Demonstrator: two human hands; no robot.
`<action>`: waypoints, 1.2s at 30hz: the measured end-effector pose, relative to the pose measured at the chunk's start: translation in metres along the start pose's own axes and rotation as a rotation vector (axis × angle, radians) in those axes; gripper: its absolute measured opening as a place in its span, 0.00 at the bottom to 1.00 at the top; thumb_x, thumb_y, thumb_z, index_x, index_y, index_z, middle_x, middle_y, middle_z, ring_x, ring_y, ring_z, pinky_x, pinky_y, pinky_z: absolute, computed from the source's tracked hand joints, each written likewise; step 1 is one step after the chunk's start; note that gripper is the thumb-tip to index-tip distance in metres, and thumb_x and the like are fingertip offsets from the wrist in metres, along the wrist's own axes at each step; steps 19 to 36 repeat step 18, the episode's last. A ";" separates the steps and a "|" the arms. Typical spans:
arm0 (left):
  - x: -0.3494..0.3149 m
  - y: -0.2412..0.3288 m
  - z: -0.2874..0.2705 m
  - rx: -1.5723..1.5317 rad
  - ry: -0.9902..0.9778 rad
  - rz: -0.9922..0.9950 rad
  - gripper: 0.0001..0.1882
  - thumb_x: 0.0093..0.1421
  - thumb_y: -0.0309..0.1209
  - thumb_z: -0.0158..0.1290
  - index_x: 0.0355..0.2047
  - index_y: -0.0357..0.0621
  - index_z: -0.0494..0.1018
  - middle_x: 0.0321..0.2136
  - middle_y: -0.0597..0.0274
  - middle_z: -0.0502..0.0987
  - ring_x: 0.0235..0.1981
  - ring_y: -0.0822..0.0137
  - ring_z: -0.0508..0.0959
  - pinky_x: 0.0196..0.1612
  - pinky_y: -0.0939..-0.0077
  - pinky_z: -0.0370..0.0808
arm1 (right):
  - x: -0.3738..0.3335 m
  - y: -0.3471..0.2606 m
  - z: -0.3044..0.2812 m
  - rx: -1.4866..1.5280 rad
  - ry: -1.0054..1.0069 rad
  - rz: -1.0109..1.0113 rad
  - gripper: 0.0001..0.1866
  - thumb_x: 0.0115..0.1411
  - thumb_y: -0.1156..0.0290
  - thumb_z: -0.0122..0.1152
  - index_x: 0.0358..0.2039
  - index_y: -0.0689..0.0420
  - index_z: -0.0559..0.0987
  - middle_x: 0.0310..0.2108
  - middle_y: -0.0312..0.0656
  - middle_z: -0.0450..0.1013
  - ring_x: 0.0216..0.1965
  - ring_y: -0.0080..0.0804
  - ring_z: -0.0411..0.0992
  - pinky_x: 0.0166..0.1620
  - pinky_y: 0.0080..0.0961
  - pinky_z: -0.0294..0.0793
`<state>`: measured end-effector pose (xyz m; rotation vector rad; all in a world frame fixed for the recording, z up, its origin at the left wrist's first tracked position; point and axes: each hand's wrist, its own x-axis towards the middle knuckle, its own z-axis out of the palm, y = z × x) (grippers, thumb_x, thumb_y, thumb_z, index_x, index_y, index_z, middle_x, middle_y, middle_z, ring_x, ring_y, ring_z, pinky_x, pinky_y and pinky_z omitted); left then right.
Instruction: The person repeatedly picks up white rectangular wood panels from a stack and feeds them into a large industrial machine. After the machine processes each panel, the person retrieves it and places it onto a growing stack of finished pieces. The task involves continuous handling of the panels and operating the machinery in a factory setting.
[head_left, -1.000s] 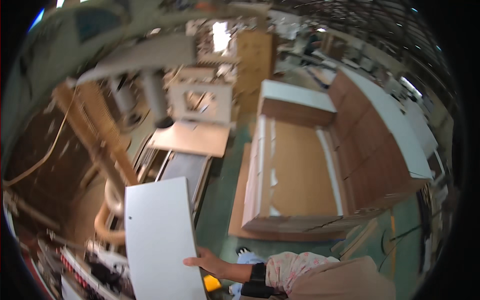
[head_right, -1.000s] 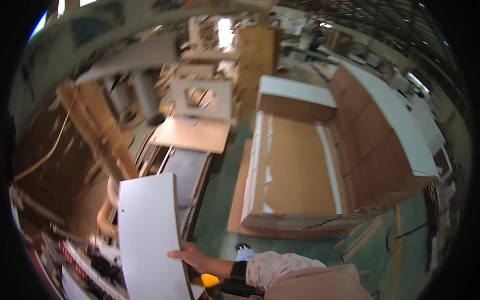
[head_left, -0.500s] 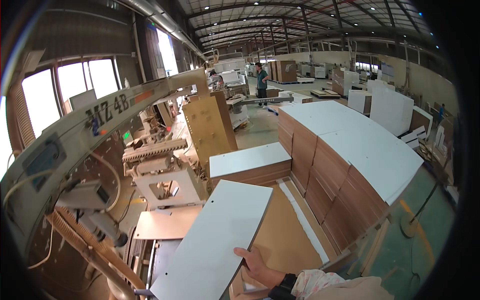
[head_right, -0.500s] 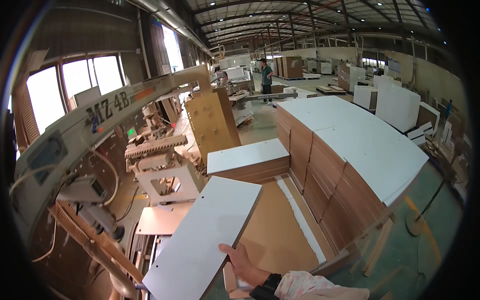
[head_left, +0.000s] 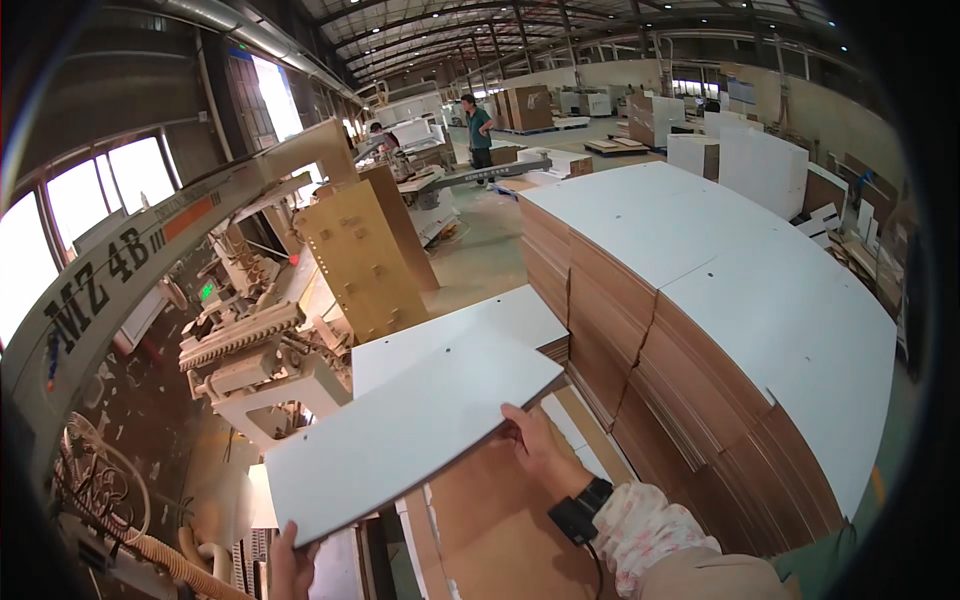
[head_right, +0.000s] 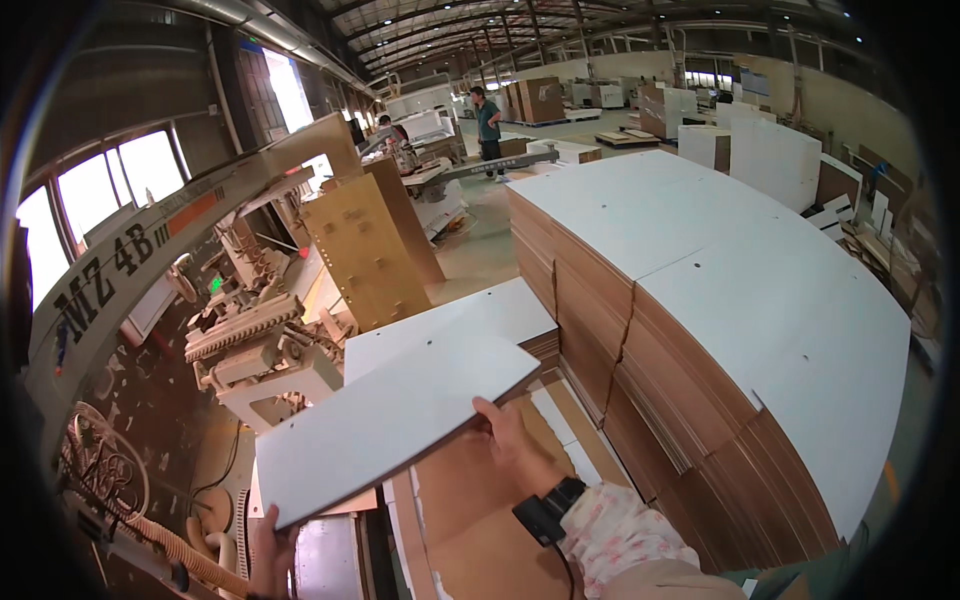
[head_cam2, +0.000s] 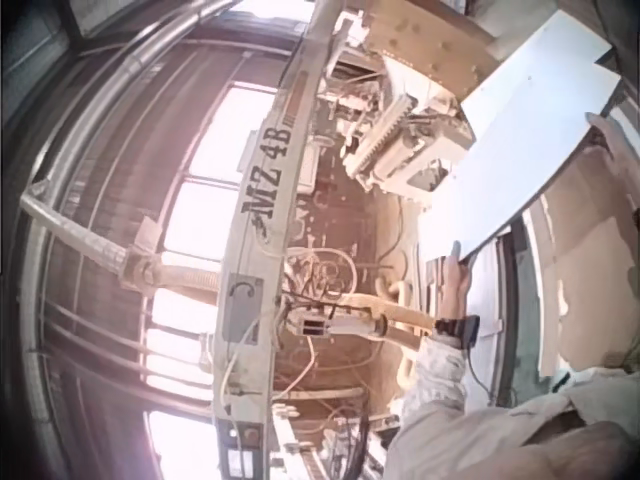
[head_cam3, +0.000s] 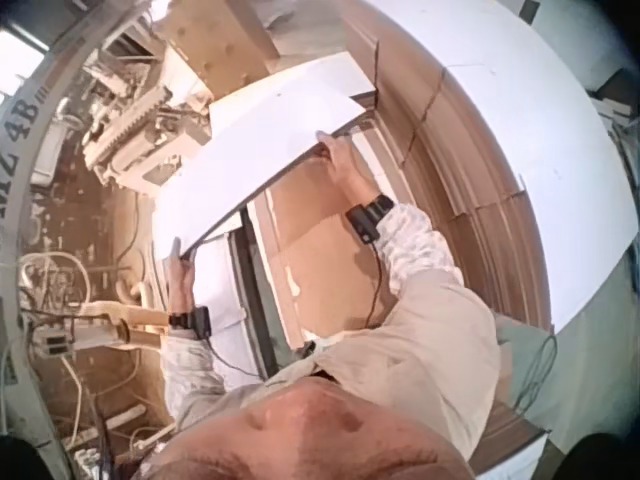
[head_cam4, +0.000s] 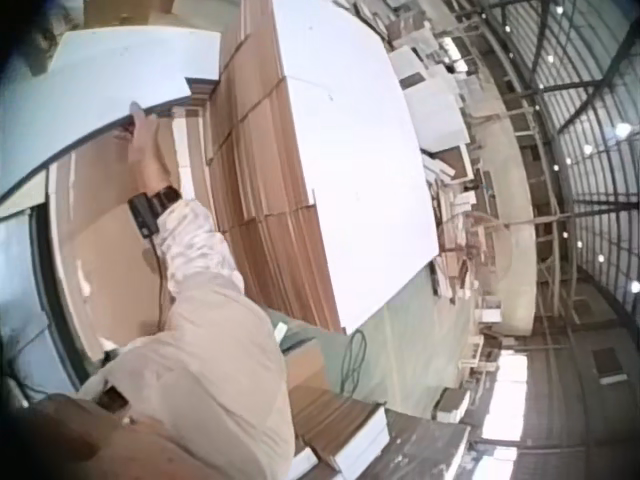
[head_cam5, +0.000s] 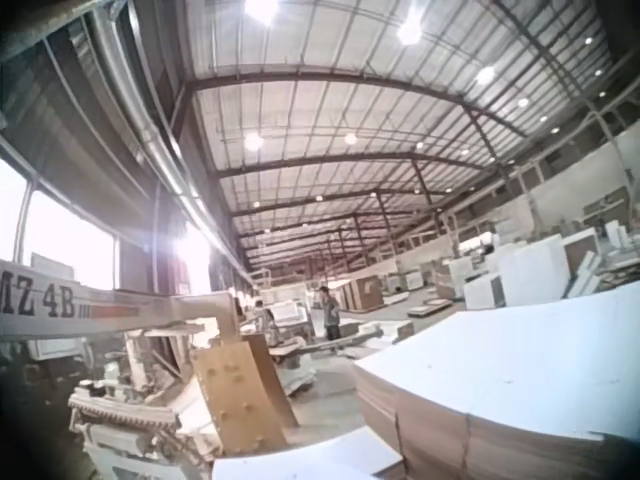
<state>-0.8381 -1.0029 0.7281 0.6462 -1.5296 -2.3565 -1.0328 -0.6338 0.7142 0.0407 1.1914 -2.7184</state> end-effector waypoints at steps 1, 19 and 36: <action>0.030 0.004 0.013 0.012 0.043 -0.031 0.20 0.60 0.38 0.43 0.46 0.35 0.63 0.39 0.55 0.73 0.41 0.62 0.73 0.39 0.68 0.74 | 0.021 0.002 -0.008 -0.020 0.022 -0.026 0.12 0.54 0.68 0.53 0.36 0.62 0.72 0.29 0.41 0.72 0.25 0.28 0.72 0.27 0.27 0.77; 0.303 -0.037 0.116 0.789 -0.101 0.028 0.19 0.56 0.45 0.51 0.34 0.40 0.66 0.15 0.66 0.66 0.10 0.75 0.66 0.11 0.84 0.62 | 0.200 -0.014 -0.104 -0.280 0.002 0.338 0.19 0.53 0.62 0.57 0.35 0.67 0.70 0.37 0.55 0.71 0.33 0.49 0.74 0.26 0.30 0.77; 0.303 -0.037 0.116 0.789 -0.101 0.028 0.19 0.56 0.45 0.51 0.34 0.40 0.66 0.15 0.66 0.66 0.10 0.75 0.66 0.11 0.84 0.62 | 0.200 -0.014 -0.104 -0.280 0.002 0.338 0.19 0.53 0.62 0.57 0.35 0.67 0.70 0.37 0.55 0.71 0.33 0.49 0.74 0.26 0.30 0.77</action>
